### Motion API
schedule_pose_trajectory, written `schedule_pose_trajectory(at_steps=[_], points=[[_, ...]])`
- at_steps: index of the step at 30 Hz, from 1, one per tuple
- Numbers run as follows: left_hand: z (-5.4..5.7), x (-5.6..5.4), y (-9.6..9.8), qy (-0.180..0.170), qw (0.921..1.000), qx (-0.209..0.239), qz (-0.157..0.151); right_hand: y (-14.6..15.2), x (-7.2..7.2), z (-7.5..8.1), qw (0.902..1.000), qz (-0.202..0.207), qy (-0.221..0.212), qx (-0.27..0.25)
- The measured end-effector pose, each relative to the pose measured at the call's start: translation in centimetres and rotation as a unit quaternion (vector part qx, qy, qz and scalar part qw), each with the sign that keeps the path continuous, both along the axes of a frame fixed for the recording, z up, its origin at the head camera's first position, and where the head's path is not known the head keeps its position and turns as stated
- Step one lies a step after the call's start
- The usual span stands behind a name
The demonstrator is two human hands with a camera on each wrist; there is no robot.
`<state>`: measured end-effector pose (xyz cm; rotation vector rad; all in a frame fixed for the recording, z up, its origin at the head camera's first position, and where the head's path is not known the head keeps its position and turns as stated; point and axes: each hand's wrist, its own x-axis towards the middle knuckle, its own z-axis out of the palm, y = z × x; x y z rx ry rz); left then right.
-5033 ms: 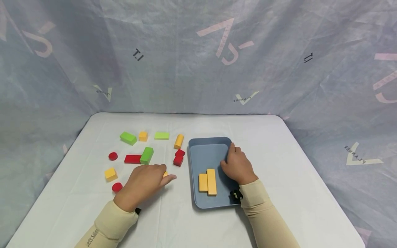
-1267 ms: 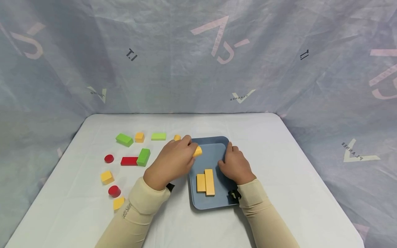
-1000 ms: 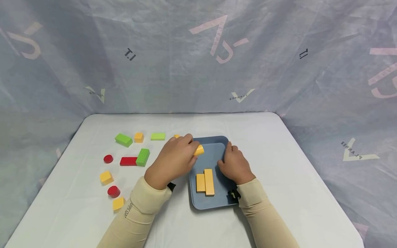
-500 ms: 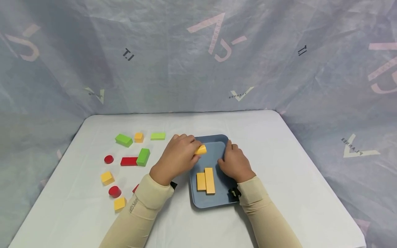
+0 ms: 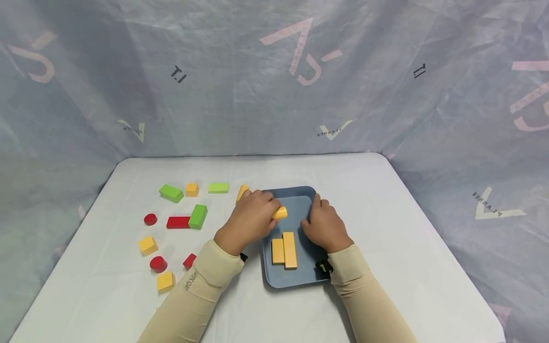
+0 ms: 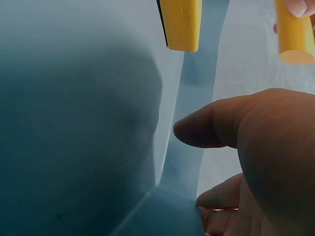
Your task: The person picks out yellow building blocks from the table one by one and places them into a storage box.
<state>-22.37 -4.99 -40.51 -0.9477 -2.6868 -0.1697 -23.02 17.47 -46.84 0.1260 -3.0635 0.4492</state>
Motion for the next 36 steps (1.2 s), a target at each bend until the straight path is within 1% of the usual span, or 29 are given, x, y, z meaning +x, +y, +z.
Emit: schedule_pose_trajectory(at_steps=[7,12,15,23,27,32,36], points=[[-0.8,0.0,0.7,-0.026,0.9991,-0.032,0.005,0.1,0.0,-0.2,1.0,0.001,0.004,0.002],[-1.0,0.2,0.9,-0.049,0.9977,-0.046,0.008,0.0,0.0,-0.2,1.0,0.0,0.001,0.002],[-1.2,0.3,0.9,-0.056,0.9969,-0.055,0.011,0.0,0.0,-0.3,1.0,0.001,0.002,0.001],[-1.8,0.1,1.1,-0.064,0.9956,-0.068,0.007,0.0,0.0,-0.1,1.0,-0.003,0.001,0.003],[-2.0,0.1,1.1,-0.074,0.994,-0.08,0.01,-0.2,0.0,-0.1,1.0,-0.001,-0.004,-0.001],[-2.1,0.1,1.2,-0.092,0.9929,-0.075,0.013,-0.2,0.0,-0.1,1.0,-0.003,-0.006,0.001],[-2.1,0.1,1.4,-0.098,0.9922,-0.076,0.013,0.0,0.0,-0.1,0.9999,-0.006,-0.009,0.0]])
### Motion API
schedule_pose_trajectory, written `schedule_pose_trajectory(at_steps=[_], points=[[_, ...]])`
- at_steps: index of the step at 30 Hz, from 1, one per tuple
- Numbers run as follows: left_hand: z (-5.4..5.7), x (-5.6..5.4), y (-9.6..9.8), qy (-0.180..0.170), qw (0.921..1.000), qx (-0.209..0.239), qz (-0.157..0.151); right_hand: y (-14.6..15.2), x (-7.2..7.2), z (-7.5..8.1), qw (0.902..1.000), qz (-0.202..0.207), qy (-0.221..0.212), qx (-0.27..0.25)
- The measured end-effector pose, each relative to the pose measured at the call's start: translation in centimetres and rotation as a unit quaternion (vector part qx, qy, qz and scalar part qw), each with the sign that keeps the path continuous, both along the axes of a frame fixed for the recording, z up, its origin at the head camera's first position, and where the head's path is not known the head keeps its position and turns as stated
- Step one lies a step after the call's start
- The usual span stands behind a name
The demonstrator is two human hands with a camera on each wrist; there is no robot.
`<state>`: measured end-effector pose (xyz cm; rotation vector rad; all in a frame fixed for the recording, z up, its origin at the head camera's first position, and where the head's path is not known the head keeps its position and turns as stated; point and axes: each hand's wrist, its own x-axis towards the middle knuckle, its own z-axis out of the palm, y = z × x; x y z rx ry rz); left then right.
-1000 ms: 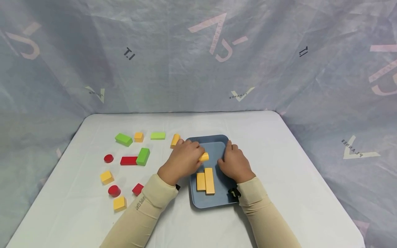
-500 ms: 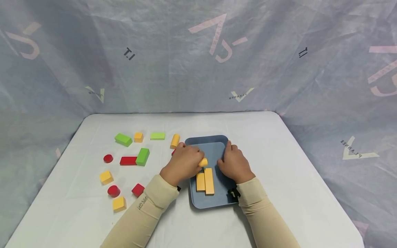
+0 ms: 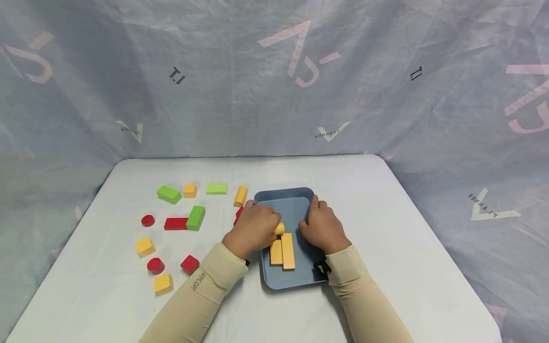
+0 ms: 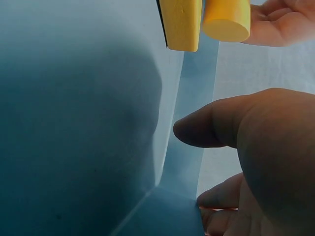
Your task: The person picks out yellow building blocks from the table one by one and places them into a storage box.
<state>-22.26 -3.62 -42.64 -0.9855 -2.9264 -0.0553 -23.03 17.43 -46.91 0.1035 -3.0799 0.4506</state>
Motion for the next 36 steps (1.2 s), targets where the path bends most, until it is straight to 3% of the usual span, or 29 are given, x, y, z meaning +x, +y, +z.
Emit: schedule_pose_trajectory(at_steps=[10,36], points=[[-0.9,-0.5,0.0,-0.004,0.9999,-0.01,0.004,0.0,0.1,0.1,1.0,0.003,0.002,-0.003],[-1.5,-0.5,0.0,-0.015,0.9999,-0.005,0.0,0.0,0.0,0.0,1.0,0.006,0.003,0.001]])
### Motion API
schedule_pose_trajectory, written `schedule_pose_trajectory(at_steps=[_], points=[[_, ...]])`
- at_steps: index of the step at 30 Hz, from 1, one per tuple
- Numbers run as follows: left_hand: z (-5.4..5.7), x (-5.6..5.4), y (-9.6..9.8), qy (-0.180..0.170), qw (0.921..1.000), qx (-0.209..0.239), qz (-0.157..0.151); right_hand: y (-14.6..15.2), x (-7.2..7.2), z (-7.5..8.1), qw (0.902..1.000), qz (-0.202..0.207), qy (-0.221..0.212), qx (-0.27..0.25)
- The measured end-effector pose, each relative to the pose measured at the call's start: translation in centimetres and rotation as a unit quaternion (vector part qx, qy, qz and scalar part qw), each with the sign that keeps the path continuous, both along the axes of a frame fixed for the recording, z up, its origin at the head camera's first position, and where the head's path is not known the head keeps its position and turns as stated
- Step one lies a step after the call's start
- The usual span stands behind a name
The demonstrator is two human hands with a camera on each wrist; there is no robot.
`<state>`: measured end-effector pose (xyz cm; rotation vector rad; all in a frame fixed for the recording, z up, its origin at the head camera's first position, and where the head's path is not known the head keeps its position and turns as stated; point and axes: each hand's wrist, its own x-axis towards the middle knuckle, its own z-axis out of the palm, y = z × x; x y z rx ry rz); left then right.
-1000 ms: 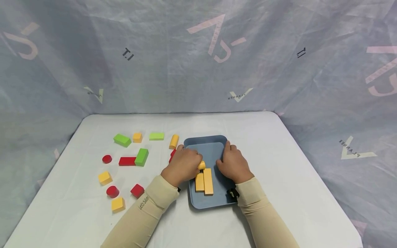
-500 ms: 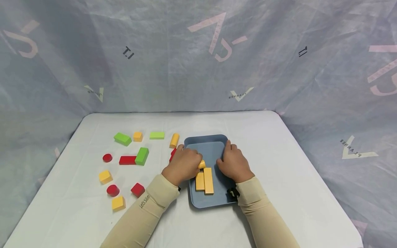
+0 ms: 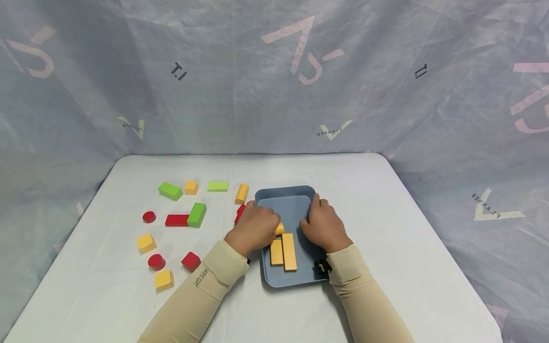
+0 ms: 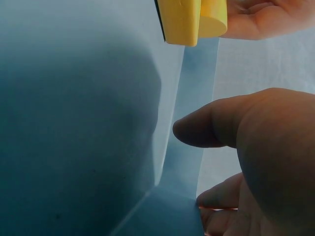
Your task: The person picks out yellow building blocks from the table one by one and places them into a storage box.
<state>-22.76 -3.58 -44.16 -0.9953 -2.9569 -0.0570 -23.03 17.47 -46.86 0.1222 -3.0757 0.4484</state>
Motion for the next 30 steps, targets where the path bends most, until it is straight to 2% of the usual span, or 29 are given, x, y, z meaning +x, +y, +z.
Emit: schedule_pose_trajectory(at_steps=[17,26,30], points=[[0.3,0.1,-0.2,-0.022,0.9997,-0.009,-0.001,-0.1,0.1,0.2,0.9999,-0.003,-0.008,-0.006],[0.5,0.1,-0.6,-0.004,1.0,-0.008,-0.002,0.0,0.0,-0.1,0.9999,0.0,-0.005,-0.009],[1.0,0.3,-0.9,0.011,0.9999,-0.001,-0.002,0.0,0.0,-0.1,0.9999,0.001,-0.006,-0.009]])
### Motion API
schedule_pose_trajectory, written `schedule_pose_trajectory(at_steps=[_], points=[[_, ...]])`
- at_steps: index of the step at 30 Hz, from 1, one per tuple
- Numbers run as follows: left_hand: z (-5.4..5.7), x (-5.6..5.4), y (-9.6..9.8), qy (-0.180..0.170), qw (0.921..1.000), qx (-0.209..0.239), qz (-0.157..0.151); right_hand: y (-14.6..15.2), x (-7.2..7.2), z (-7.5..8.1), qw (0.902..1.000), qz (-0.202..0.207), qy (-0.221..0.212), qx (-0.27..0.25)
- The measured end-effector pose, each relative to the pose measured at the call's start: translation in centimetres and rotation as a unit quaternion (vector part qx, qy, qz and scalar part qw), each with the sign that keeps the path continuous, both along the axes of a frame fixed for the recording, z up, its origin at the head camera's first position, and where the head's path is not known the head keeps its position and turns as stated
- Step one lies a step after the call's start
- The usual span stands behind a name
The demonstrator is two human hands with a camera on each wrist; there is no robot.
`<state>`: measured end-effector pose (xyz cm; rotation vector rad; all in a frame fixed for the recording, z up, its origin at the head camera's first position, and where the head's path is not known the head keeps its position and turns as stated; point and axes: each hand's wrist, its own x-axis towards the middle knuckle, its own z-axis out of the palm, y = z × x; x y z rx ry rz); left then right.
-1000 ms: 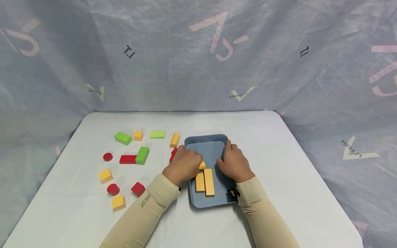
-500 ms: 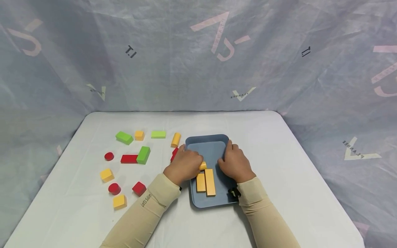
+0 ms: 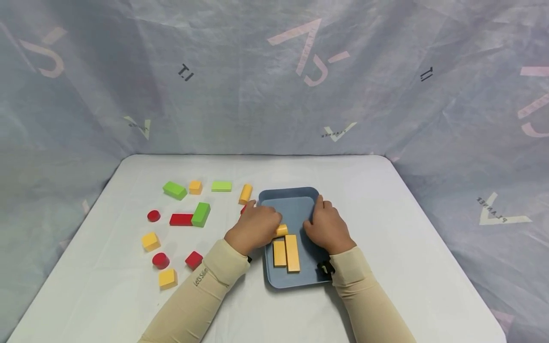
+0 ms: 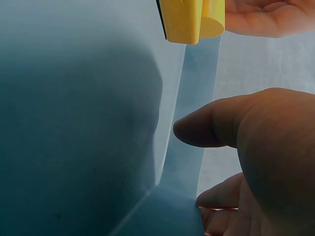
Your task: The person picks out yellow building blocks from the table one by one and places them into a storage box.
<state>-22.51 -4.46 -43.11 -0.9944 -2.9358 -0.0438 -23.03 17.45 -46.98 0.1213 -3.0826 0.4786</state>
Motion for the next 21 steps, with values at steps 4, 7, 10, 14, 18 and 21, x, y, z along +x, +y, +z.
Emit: schedule_pose_trajectory(at_steps=[4,7,10,14,18,21], points=[[0.6,0.1,-0.3,0.01,0.9999,0.012,0.005,0.0,0.0,0.0,1.0,0.0,0.0,-0.002],[0.7,-0.1,-0.7,0.016,0.9996,0.02,0.009,0.1,0.0,-0.1,1.0,0.001,0.001,-0.004],[0.6,-0.2,-1.0,0.014,0.9995,0.028,0.01,0.1,0.1,-0.1,1.0,0.0,0.0,-0.003],[0.6,-0.3,-1.3,0.008,0.9994,0.033,0.007,0.2,0.2,-0.1,1.0,-0.002,-0.003,-0.002],[1.2,-0.7,-2.0,0.009,0.9994,0.027,0.018,0.2,0.1,0.0,1.0,0.0,-0.003,-0.005],[1.8,-1.1,-2.7,0.008,0.999,0.029,0.032,0.2,0.1,0.1,1.0,0.001,-0.001,-0.006]])
